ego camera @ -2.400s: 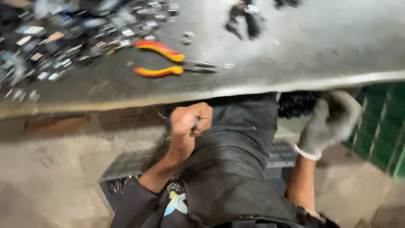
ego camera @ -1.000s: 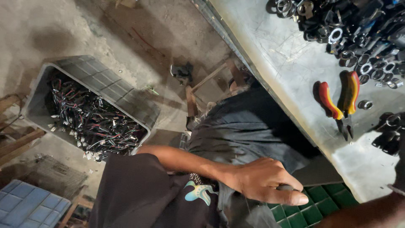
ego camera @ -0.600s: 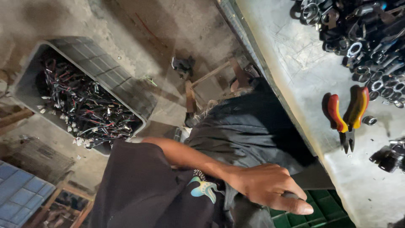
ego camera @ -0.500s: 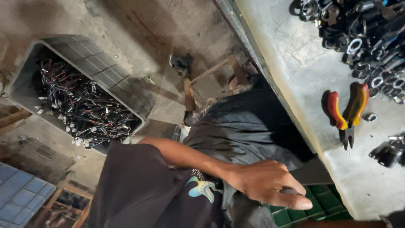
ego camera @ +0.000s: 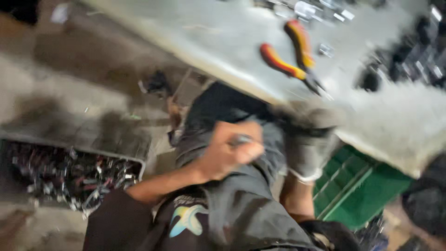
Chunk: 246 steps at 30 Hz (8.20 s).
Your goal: The person picks lock cylinders one at a time from a large pile on a metal workbench, holds each in a gloved hand, and uses a small pen-shaped pick tool to work inside the lock core, occasionally using pliers, then sets the worked cylinder aside and takes the next one.
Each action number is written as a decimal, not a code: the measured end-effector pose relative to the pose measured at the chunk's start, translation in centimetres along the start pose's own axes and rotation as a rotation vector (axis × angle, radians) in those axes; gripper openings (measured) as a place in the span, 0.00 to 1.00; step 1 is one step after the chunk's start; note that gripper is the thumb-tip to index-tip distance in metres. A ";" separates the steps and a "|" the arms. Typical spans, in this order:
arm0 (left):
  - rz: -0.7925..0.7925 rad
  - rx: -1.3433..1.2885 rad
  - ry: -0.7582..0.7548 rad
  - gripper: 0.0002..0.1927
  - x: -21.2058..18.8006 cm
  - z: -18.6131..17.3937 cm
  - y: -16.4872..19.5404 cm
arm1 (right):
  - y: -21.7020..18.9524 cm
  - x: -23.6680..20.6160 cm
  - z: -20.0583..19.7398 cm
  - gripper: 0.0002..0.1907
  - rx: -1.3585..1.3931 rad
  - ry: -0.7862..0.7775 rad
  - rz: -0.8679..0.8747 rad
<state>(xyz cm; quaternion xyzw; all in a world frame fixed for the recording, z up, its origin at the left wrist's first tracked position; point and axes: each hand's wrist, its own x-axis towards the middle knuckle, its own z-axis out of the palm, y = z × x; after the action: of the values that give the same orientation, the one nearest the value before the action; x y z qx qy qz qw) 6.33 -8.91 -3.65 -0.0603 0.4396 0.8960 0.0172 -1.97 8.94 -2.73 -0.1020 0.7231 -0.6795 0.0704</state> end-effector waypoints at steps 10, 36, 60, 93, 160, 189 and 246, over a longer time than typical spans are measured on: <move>0.135 0.748 0.032 0.10 2.9 6.3 1.7 | 0.2 -4.1 -2.6 0.19 0.441 0.165 0.210; -0.127 0.789 -0.322 0.12 8.2 14.3 -3.5 | 1.1 -5.1 -12.6 0.13 0.931 0.488 0.439; 0.432 1.425 -0.319 0.17 15.0 16.6 -1.5 | -1.9 -2.9 -15.2 0.18 0.798 0.414 -0.040; 0.109 0.693 -0.199 0.16 6.4 13.2 -0.7 | -0.5 -3.1 -13.4 0.22 0.836 0.291 0.149; 0.057 0.957 -0.410 0.26 4.0 13.8 -2.2 | -0.8 -1.6 -15.5 0.10 -0.196 -0.054 -0.249; -0.036 1.035 -0.263 0.21 8.1 16.3 -3.9 | 0.7 2.0 -15.2 0.07 -0.246 0.190 -0.024; 0.321 1.110 0.024 0.21 5.6 9.2 -0.5 | -5.6 5.1 -13.8 0.13 -0.313 0.223 -0.127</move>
<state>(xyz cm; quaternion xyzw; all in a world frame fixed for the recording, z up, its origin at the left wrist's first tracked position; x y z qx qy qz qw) -0.07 -1.49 0.83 0.0152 0.8477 0.5218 -0.0947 -9.96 20.76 3.96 -0.0811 0.8154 -0.5689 -0.0698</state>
